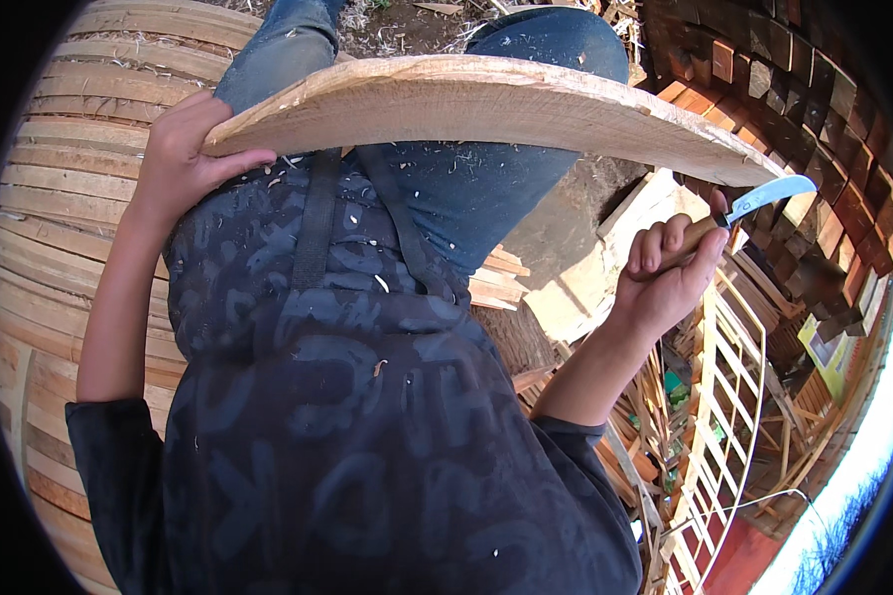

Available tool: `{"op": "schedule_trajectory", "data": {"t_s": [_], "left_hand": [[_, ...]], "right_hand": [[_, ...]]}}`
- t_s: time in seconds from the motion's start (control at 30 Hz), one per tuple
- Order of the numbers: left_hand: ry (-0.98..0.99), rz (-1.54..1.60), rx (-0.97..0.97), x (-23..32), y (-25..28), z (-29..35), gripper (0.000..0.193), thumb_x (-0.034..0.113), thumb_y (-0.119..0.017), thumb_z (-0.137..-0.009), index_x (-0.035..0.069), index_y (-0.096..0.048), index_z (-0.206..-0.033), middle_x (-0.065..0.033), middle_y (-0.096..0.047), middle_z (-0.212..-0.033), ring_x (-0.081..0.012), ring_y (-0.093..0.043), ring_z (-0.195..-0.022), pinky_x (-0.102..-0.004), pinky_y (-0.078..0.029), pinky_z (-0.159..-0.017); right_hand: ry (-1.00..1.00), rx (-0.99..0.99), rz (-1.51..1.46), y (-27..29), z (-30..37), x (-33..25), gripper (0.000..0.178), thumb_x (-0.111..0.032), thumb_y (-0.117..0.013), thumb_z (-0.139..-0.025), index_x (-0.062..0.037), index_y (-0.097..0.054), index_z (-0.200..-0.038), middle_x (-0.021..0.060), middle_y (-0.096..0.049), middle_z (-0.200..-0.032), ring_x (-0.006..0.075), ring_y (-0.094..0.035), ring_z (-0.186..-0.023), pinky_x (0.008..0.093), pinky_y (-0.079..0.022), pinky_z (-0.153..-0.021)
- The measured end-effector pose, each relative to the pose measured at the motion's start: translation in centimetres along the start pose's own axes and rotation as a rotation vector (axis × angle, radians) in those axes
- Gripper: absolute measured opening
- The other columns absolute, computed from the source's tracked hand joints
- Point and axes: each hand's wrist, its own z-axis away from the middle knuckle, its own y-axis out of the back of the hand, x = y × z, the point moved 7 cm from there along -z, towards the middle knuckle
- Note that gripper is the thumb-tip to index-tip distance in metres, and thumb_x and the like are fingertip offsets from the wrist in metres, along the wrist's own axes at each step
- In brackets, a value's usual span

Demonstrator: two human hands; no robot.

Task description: The person sits on the ground and shaves a long piece of wood using a curved knife. They hold the wood on their lap and repeatedly scrape the blade along its surface to remove thin layers.

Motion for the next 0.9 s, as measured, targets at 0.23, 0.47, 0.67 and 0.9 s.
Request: {"op": "schedule_trajectory", "data": {"t_s": [0.23,0.47,0.67,0.9], "left_hand": [[0.012,0.023,-0.002,-0.2,0.0,0.1,0.042,0.027,-0.086,-0.061,-0.002,-0.056,-0.071,-0.0092,-0.047,-0.063,-0.0229,-0.046,-0.059,-0.0341,-0.037,-0.055],[0.017,-0.005,-0.045,-0.2,0.0,-0.1,0.042,0.027,-0.087,-0.060,-0.001,-0.059,-0.073,-0.0092,-0.052,-0.064,-0.0243,-0.049,-0.059,-0.0338,-0.041,-0.055],[-0.012,-0.011,-0.006,0.3,0.3,-0.6,0.042,0.027,-0.087,-0.060,-0.001,-0.059,-0.072,-0.0095,-0.051,-0.064,-0.0240,-0.049,-0.059,-0.0341,-0.041,-0.055],[0.026,0.008,-0.017,-0.2,-0.2,-0.1,0.041,0.026,-0.087,-0.060,-0.002,-0.060,-0.074,-0.0102,-0.051,-0.064,-0.0244,-0.050,-0.059,-0.0342,-0.041,-0.055]], "right_hand": [[-0.116,-0.709,0.490,-4.8,4.9,4.5,0.031,-0.016,-0.052,-0.099,-0.0014,-0.053,-0.126,0.0027,-0.052,-0.065,0.0059,-0.044,-0.047,0.0200,-0.033,-0.040],[-0.217,-0.374,0.533,-3.2,3.5,3.1,0.036,-0.015,-0.049,-0.100,0.0020,-0.047,-0.132,0.0004,-0.049,-0.062,0.0031,-0.040,-0.046,0.0177,-0.030,-0.041],[0.034,-0.041,0.131,-0.1,0.0,-0.3,0.035,-0.020,-0.042,-0.103,0.0013,-0.047,-0.129,0.0014,-0.047,-0.063,0.0044,-0.039,-0.043,0.0180,-0.031,-0.036],[-0.023,-0.106,0.226,-1.3,0.6,0.7,0.035,-0.017,-0.046,-0.101,0.0026,-0.048,-0.130,0.0000,-0.047,-0.059,0.0033,-0.040,-0.044,0.0170,-0.029,-0.037]]}}
